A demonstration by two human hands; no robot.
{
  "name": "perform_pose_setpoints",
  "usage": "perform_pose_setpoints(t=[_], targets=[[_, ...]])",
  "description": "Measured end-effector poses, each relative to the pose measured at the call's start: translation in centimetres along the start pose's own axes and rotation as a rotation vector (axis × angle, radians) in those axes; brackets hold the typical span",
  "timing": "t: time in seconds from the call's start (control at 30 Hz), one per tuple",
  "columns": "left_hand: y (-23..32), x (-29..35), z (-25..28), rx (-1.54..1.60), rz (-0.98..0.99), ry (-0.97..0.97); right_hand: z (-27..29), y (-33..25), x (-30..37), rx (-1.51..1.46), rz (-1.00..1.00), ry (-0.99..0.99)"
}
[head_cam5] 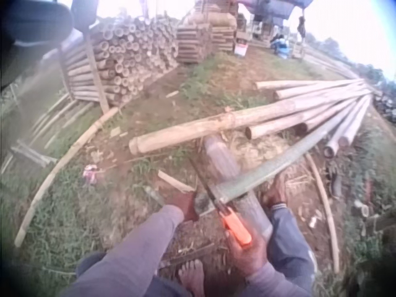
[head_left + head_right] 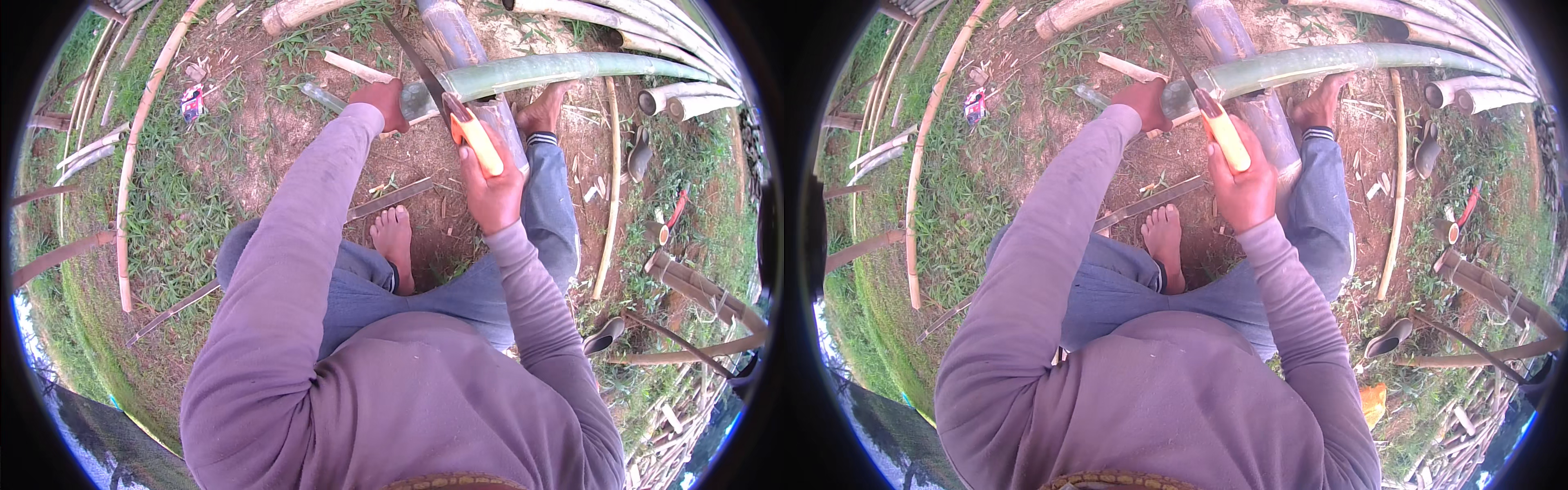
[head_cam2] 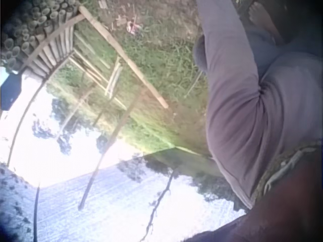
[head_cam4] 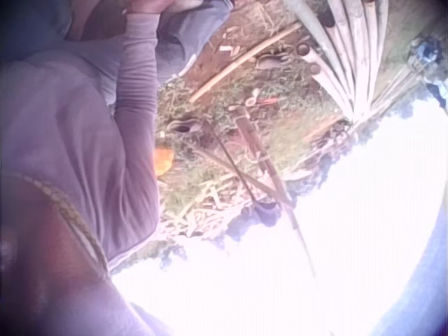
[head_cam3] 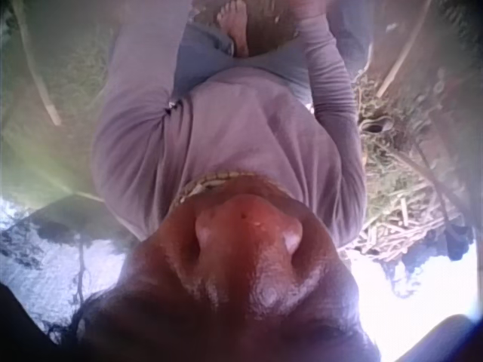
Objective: The person sits on the ground and uses a hand saw to cut long bamboo poles into shorter sections. They repeatedly position the bamboo on a support log, saw through it, and set the cut pieces aside.
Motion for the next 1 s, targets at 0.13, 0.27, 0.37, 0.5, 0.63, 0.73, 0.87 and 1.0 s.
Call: perform_pose_setpoints(t=[0.13,0.27,0.37,0.5,0.63,0.73,0.87,1.0], targets=[[-1.5,-0.9,-0.6,0.060,-0.004,-0.054,8.3,-1.2,13.3,-0.083,-0.164,-0.003],[-1.4,-1.5,-0.4,0.051,-0.027,-0.051,5.2,2.0,8.7,-0.006,-0.021,0.012],[-0.5,-1.6,0.1,0.072,-0.021,-0.064,-2.2,-0.5,-3.6,0.028,0.001,0.029],[-2.4,-1.4,-0.1,0.098,-0.045,-0.046,1.3,1.9,2.4,-0.024,-0.045,0.000],[-2.2,-1.7,-0.1,0.114,-0.050,-0.077,8.5,1.4,13.2,0.016,-0.033,-0.022],[-2.0,-2.4,-0.4,0.115,-0.086,-0.083,4.7,3.6,7.6,0.112,0.143,0.016],[-2.0,-2.4,0.2,0.154,-0.097,-0.063,-1.4,0.9,-2.7,0.003,0.075,0.034],[-3.6,-3.2,0.2,0.166,-0.095,-0.086,5.2,1.5,7.9,-0.029,-0.006,0.003]])
Point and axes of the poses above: each hand's wrist, its own x-axis away from the middle knuckle, its own z-axis out of the back of the hand, y = z × x, the point moved 1 cm from there along -x, towards the middle knuckle, and after that the axes turned 7 degrees about -z, right-handed, at the moved point
